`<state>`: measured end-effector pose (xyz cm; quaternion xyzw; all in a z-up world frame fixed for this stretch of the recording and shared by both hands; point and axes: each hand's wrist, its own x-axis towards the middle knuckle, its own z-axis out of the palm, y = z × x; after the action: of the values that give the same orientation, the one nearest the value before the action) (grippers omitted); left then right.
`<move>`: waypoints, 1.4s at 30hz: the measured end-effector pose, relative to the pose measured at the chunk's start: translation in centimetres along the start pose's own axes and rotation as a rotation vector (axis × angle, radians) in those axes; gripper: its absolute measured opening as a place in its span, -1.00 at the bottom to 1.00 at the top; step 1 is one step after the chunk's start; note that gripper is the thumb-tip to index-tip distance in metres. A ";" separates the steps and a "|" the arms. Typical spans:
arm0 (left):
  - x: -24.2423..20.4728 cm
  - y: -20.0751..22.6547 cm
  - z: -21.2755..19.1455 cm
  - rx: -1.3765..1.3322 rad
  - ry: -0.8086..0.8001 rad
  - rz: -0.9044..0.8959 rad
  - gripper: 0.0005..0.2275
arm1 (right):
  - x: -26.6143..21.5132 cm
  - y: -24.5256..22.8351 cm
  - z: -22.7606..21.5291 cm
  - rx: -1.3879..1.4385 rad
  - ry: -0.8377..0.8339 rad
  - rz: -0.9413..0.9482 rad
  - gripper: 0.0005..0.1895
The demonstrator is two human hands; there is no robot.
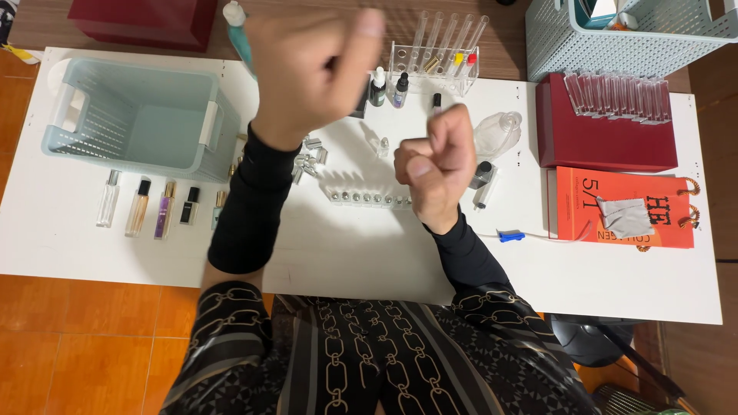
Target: The recorder is assembling small perfume sample vials by attaching caps, testing the spray mechanism, and arranging them in a holder on a desk.
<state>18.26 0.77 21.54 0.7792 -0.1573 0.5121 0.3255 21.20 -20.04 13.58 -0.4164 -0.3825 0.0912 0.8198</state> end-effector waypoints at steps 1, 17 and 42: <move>0.4 0.2 0.2 0.002 0.001 -0.002 -0.60 | -0.1 0.1 0.0 0.001 -0.002 0.002 -0.65; -2.3 3.4 -0.1 0.217 -0.201 0.005 -0.81 | 0.7 0.1 -0.3 -0.029 0.108 -0.013 -0.59; -17.1 2.3 -6.7 0.132 -0.230 -0.714 -0.73 | 2.9 -5.1 -3.7 -0.440 0.031 -0.026 -0.25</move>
<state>5.03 2.01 8.74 0.8566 0.1220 0.2844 0.4128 24.94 -24.19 17.63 -0.5817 -0.3858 -0.0113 0.7160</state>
